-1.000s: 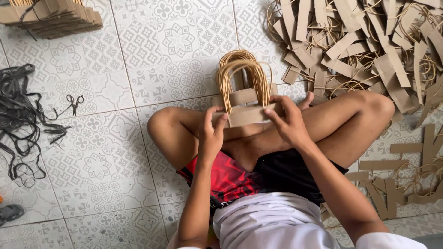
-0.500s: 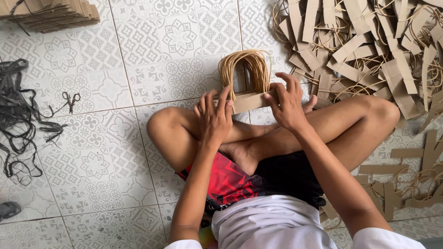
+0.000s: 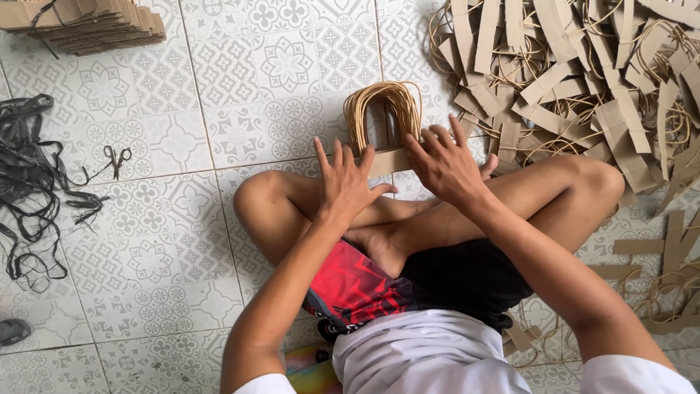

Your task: The person is sitting on the floor, picking up paper bag handles from a large pile and stacking them neatly together. Later, they sort through some black plastic strips.

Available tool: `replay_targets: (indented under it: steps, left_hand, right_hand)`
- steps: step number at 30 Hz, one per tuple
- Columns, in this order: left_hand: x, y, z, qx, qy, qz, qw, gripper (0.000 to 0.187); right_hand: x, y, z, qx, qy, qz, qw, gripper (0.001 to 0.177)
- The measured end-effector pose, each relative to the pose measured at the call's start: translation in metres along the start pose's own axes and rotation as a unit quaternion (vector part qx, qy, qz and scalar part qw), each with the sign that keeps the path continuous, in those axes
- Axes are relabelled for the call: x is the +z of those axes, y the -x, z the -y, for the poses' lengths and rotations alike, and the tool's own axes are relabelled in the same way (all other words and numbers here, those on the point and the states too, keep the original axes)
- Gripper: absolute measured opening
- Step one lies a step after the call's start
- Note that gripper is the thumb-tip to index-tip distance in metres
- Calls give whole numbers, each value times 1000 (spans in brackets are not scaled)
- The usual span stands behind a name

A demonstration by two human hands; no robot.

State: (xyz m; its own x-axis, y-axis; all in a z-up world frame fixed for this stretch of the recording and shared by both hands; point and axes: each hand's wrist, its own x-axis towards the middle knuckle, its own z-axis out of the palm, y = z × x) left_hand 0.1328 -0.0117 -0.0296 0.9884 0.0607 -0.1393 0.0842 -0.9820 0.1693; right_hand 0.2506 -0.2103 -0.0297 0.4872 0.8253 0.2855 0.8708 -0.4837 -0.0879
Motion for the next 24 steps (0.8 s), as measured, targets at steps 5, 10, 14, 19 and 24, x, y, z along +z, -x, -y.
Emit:
replay_targets:
  steps: [5, 10, 14, 19, 24]
  left_hand:
    - [68, -8, 28, 89, -58, -79, 991, 80]
    - [120, -12, 55, 164, 1, -133, 978, 91]
    - [121, -13, 59, 192, 29, -130, 972, 87]
    - [112, -11, 55, 195, 51, -106, 974, 88]
    - [102, -9, 48, 177, 35, -106, 978, 84]
  right_hand:
    - [20, 5, -14, -22, -39, 134, 990, 80]
    - [35, -1, -31, -71, -27, 240, 968, 100]
    - [37, -1, -32, -78, -115, 191, 972, 53]
    - [23, -6, -28, -58, -151, 191, 968, 41]
    - [22, -10, -25, -51, -126, 225, 965, 50]
